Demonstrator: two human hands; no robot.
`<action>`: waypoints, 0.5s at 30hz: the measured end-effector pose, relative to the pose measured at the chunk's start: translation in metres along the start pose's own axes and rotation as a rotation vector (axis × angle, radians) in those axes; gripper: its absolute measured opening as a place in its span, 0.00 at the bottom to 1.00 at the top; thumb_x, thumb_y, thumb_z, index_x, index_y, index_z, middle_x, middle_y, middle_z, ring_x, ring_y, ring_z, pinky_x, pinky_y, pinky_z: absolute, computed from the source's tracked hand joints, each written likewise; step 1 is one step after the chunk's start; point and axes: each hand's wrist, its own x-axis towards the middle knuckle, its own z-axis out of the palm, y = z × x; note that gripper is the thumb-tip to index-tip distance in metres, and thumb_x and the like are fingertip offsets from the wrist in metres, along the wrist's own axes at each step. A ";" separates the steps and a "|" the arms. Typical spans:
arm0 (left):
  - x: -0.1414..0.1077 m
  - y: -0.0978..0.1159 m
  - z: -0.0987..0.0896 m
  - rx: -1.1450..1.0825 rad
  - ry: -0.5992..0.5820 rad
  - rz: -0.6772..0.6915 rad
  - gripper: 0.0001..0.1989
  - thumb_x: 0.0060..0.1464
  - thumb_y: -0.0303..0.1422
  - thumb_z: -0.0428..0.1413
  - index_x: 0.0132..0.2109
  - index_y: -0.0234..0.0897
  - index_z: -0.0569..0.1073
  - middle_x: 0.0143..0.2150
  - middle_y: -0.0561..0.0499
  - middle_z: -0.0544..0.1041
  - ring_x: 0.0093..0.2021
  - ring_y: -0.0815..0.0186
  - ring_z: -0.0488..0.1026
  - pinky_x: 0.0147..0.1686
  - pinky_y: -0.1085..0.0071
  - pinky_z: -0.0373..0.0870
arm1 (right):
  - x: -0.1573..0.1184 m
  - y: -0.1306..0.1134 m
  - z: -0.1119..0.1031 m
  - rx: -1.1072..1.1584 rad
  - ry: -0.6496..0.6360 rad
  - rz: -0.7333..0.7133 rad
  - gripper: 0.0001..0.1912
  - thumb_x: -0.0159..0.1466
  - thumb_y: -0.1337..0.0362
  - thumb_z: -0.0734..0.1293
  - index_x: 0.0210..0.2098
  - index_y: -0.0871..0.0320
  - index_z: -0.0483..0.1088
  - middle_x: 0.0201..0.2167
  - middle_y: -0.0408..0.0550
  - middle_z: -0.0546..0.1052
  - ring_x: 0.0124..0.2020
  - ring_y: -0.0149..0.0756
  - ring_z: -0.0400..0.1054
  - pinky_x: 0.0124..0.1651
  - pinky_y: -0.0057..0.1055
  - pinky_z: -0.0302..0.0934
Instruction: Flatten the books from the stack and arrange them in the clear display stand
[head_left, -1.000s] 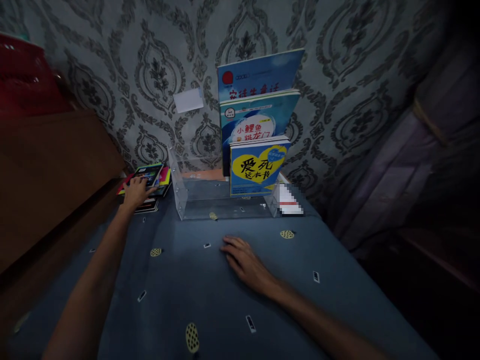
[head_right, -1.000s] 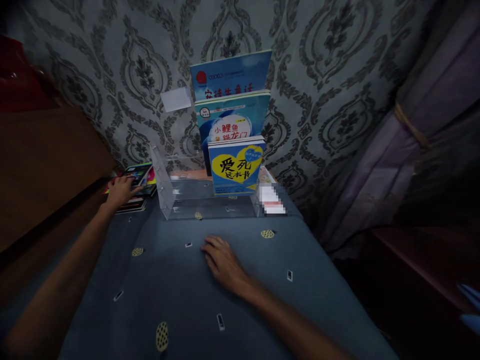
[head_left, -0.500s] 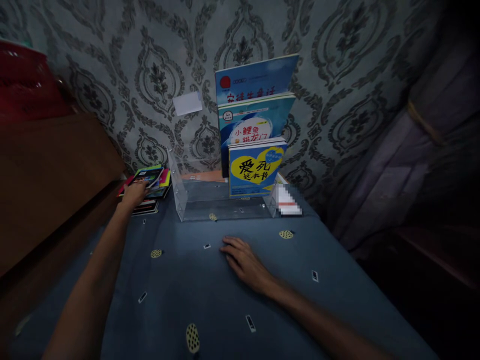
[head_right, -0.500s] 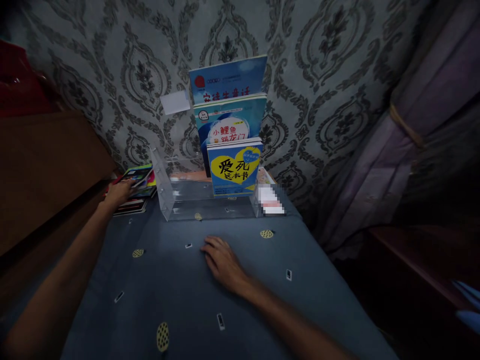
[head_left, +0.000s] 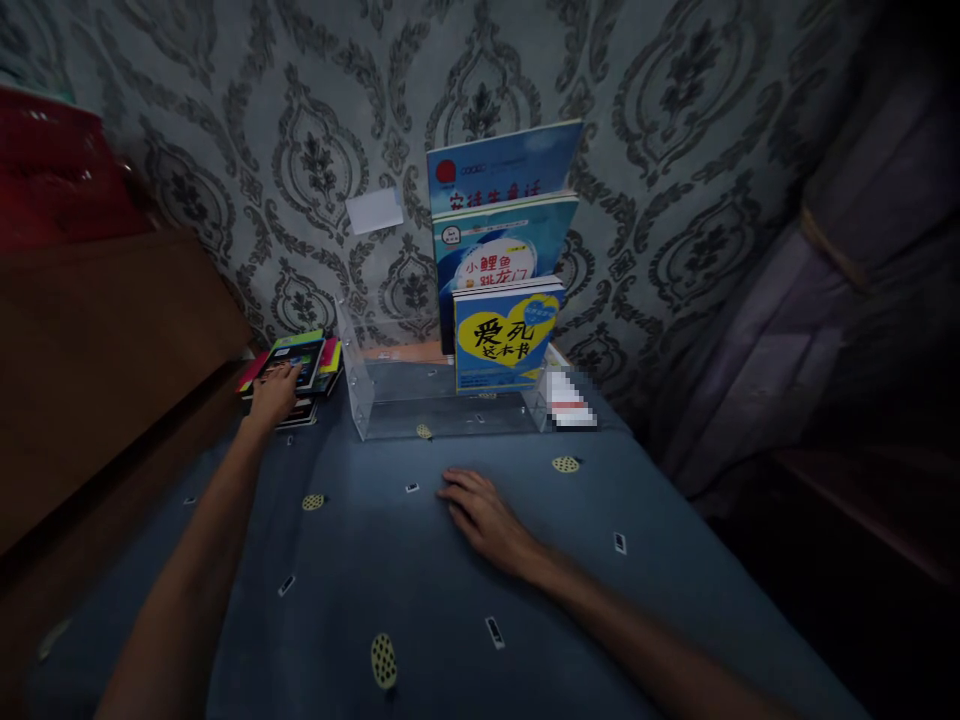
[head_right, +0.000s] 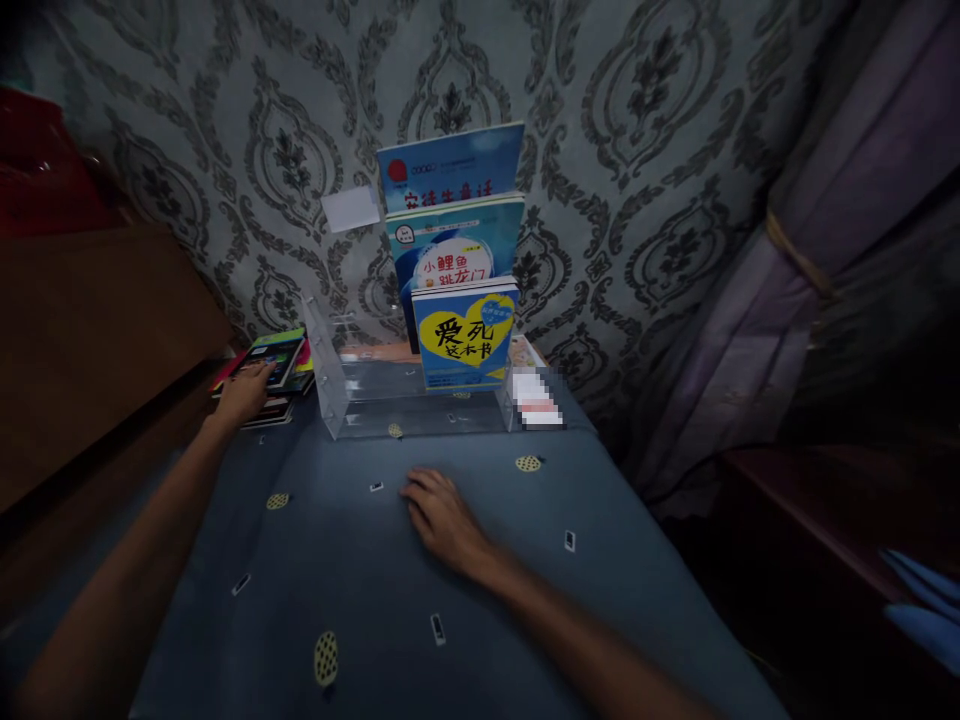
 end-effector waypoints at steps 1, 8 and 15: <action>-0.004 0.002 0.000 0.002 0.004 0.002 0.32 0.59 0.23 0.46 0.70 0.40 0.59 0.70 0.36 0.62 0.69 0.48 0.59 0.62 0.37 0.59 | 0.000 0.001 0.001 0.001 0.006 -0.007 0.16 0.68 0.69 0.61 0.51 0.58 0.75 0.56 0.59 0.76 0.60 0.47 0.68 0.61 0.52 0.65; -0.042 0.024 0.013 0.109 0.091 -0.012 0.28 0.64 0.24 0.42 0.70 0.34 0.58 0.70 0.34 0.62 0.70 0.47 0.57 0.61 0.41 0.62 | -0.002 0.006 0.007 0.013 0.013 -0.014 0.15 0.68 0.69 0.61 0.51 0.57 0.74 0.57 0.58 0.75 0.61 0.47 0.68 0.62 0.51 0.65; -0.072 0.041 0.021 0.161 0.096 -0.012 0.28 0.65 0.24 0.39 0.70 0.30 0.59 0.70 0.33 0.61 0.69 0.44 0.58 0.61 0.43 0.62 | -0.002 0.007 0.009 0.018 -0.002 -0.009 0.15 0.70 0.67 0.60 0.52 0.58 0.74 0.57 0.59 0.74 0.61 0.48 0.67 0.62 0.54 0.64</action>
